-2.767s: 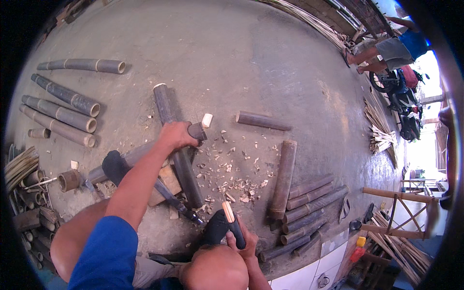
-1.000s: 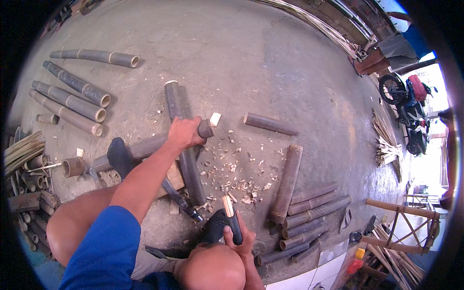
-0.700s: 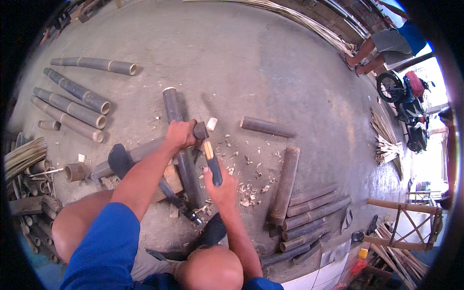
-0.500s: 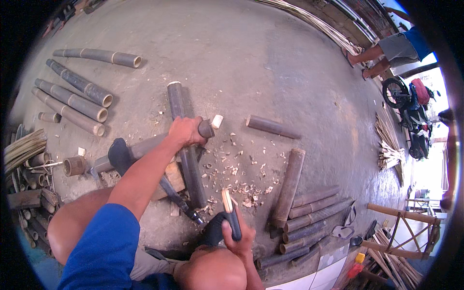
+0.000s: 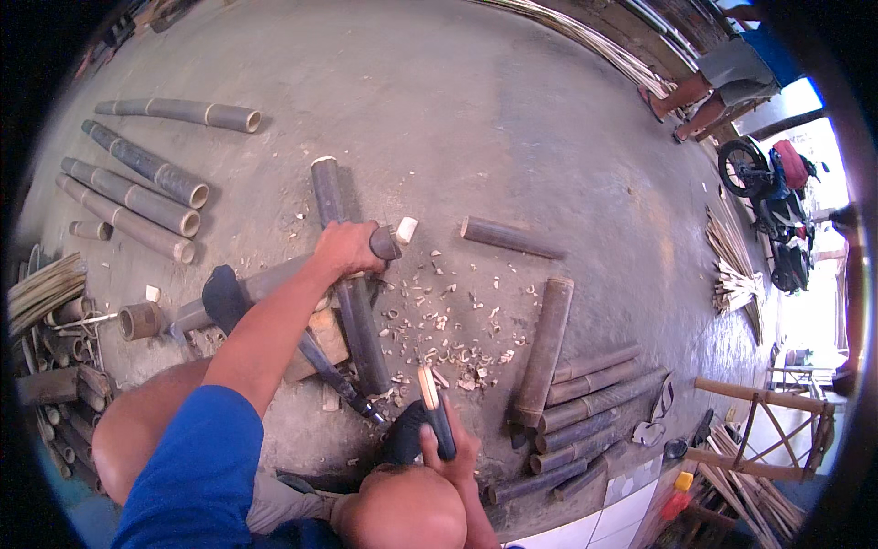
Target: The person sits on the floor and uses a hand saw to cut bamboo poles into shorter sections. They repeatedly pick up bamboo poles, position them on a wooden block, saw through them, and place the cut pieces aside.
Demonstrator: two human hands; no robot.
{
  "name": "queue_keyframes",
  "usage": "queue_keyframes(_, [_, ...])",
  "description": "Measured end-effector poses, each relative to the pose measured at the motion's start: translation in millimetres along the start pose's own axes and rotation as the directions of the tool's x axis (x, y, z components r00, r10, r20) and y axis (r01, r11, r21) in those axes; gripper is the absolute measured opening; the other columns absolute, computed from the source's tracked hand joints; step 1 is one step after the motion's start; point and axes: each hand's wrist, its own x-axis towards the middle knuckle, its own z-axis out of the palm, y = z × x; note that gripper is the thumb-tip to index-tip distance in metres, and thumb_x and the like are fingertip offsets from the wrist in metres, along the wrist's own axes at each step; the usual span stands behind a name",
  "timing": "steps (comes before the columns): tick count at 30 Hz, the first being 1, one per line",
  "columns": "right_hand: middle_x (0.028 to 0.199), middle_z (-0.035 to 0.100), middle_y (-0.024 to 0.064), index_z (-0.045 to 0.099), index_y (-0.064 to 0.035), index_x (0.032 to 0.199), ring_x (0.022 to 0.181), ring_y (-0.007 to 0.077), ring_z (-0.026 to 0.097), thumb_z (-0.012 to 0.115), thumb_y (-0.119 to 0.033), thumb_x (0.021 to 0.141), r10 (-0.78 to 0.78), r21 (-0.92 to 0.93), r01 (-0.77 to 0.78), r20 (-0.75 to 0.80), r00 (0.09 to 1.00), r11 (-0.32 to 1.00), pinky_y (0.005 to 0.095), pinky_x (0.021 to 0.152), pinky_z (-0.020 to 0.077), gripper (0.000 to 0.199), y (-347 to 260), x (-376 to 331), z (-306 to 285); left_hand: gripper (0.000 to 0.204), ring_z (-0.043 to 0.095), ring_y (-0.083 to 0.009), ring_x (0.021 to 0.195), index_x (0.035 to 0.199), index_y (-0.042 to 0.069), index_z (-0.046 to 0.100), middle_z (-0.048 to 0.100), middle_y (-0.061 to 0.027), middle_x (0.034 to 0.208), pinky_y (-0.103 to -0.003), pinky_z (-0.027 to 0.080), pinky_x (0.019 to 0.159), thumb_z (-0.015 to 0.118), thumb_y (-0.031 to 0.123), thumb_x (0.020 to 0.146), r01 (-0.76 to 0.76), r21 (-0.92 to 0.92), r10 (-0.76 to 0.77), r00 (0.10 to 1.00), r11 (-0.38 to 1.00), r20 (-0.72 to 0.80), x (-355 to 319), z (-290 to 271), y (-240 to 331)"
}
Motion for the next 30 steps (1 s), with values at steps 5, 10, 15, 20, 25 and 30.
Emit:
queue_keyframes(5, [0.08, 0.07, 0.0214, 0.054, -0.0038, 0.141, 0.069, 0.0364, 0.072, 0.069, -0.03, 0.089, -0.06, 0.053, 0.064, -0.075, 0.995, 0.997, 0.0443, 0.065, 0.0568, 0.06, -4, 67, 34, 0.069, 0.07, -0.0392, 0.096, 0.114, 0.009, 0.068, 0.073, -0.0208, 0.098, -0.049, 0.054, 0.086, 0.083, 0.045, 0.058, 0.022, 0.022, -0.022, 0.999, 1.0, -0.023, -1, 6, 3])
queue_keyframes(10, [0.074, 0.068, 0.0217, 0.058, -0.0055, 0.135, 0.068, 0.0388, 0.07, 0.066, -0.033, 0.091, -0.057, -0.013, 0.056, -0.077, 0.995, 0.998, 0.0482, 0.064, 0.0547, 0.053, -11, 134, 64, 0.067, 0.07, -0.0396, 0.096, 0.11, 0.007, 0.068, 0.073, -0.022, 0.098, -0.049, 0.054, 0.087, 0.083, 0.045, 0.057, 0.032, 0.005, -0.032, 0.999, 0.999, 0.013, 3, 4, 0])
queue_keyframes(15, [0.087, 0.071, 0.0246, 0.05, -0.0076, 0.146, 0.074, 0.0375, 0.073, 0.067, -0.028, 0.091, -0.073, 0.059, 0.076, -0.05, 0.996, 0.995, 0.0443, 0.067, 0.0571, 0.062, 4, -1, 6, 0.066, 0.07, -0.0399, 0.095, 0.108, 0.006, 0.069, 0.073, -0.0228, 0.098, -0.047, 0.055, 0.086, 0.082, 0.045, 0.057, 0.009, -0.02, -0.008, 1.0, 1.0, 0.02, 3, 5, -3])
queue_keyframes(20, [0.085, 0.07, 0.0254, 0.052, -0.0049, 0.143, 0.071, 0.0382, 0.072, 0.066, -0.033, 0.091, -0.003, -0.034, 0.003, -0.014, 1.0, 0.999, 0.044, 0.063, 0.0563, 0.061, 7, 48, 35, 0.065, 0.07, -0.0402, 0.092, 0.108, 0.007, 0.069, 0.073, -0.0222, 0.094, -0.047, 0.055, 0.086, 0.082, 0.043, 0.057, -0.031, -0.006, 0.03, 0.999, 1.0, -0.036, 1, 10, -1])
queue_keyframes(25, [0.084, 0.07, 0.0241, 0.053, -0.0042, 0.141, 0.07, 0.0382, 0.071, 0.065, -0.036, 0.092, -0.026, -0.008, 0.026, -0.032, 0.999, 1.0, 0.0456, 0.061, 0.0547, 0.06, 5, 134, 71, 0.065, 0.07, -0.0397, 0.092, 0.11, 0.008, 0.069, 0.073, -0.0221, 0.095, -0.047, 0.055, 0.086, 0.082, 0.043, 0.057, 0.009, 0.014, -0.009, 1.0, 1.0, 0.003, 0, 5, 0])
queue_keyframes(30, [0.085, 0.071, 0.0218, 0.05, -0.0052, 0.145, 0.072, 0.0347, 0.072, 0.068, -0.031, 0.09, -0.169, 0.018, 0.173, -0.117, 0.979, 0.985, 0.0406, 0.065, 0.056, 0.063, 16, 6, 15, 0.067, 0.07, -0.0404, 0.093, 0.11, 0.008, 0.069, 0.073, -0.022, 0.097, -0.048, 0.055, 0.087, 0.082, 0.046, 0.056, 0.013, -0.014, -0.012, 0.998, 1.0, 0.055, 1, 3, -1])
